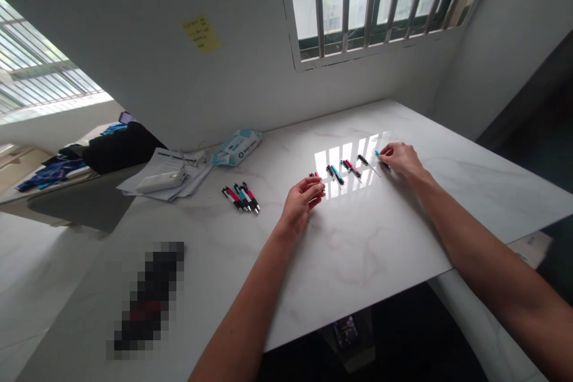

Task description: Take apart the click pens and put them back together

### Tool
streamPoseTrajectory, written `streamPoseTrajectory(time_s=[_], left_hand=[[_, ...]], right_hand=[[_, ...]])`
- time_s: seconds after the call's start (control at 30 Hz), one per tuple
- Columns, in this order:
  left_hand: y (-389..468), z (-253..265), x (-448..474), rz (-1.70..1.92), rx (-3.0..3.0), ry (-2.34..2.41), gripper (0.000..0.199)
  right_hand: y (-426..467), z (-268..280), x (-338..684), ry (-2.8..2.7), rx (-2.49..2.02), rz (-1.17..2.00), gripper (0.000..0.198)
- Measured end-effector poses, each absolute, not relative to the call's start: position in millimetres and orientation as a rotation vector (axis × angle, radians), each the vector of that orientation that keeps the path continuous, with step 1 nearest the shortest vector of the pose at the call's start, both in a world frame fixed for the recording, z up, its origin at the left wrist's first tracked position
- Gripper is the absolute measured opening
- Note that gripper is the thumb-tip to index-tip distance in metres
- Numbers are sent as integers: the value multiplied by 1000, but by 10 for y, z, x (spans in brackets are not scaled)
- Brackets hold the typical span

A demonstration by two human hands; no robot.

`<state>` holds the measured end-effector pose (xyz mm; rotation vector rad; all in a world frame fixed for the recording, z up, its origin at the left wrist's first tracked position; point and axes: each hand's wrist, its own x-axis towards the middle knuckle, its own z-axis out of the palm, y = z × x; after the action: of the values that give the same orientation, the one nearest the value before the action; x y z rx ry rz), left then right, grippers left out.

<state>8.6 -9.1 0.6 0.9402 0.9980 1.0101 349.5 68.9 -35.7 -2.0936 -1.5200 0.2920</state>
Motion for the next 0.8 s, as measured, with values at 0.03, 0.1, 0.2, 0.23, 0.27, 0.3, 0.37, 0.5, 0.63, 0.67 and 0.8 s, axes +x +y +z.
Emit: streamPoseTrajectory(time_s=[0.03, 0.1, 0.2, 0.23, 0.27, 0.3, 0.37, 0.5, 0.63, 0.67, 0.8], left_hand=[[-91, 12, 84, 1015, 936, 1000, 37], [-88, 20, 83, 1033, 917, 997, 37], [-82, 18, 85, 1063, 884, 982, 37], [-80, 15, 86, 1070, 879, 977, 37], [-80, 11, 87, 1071, 880, 973, 37], [-79, 8, 87, 1069, 885, 971, 38], [-80, 3, 86, 1059, 897, 971, 39], [-82, 2, 83, 1053, 895, 974, 40], [-80, -2, 83, 1055, 901, 982, 39], [-79, -6, 83, 1054, 906, 984, 40], [-72, -26, 86, 1051, 921, 994, 40]], right_hand=[[695, -367, 3498, -1532, -2094, 286, 12], [703, -385, 3497, -1558, -2080, 282, 15], [706, -406, 3474, -1622, -2009, 289, 16], [706, -412, 3462, -1646, -1976, 296, 17], [705, -419, 3451, -1665, -1946, 303, 17], [705, -425, 3442, -1675, -1924, 310, 17], [708, -438, 3434, -1671, -1905, 313, 16], [722, -461, 3463, -1663, -1903, 288, 16], [725, -460, 3478, -1674, -1931, 291, 19], [722, -454, 3474, -1676, -1930, 294, 19], [701, -419, 3446, -1706, -1888, 322, 18]])
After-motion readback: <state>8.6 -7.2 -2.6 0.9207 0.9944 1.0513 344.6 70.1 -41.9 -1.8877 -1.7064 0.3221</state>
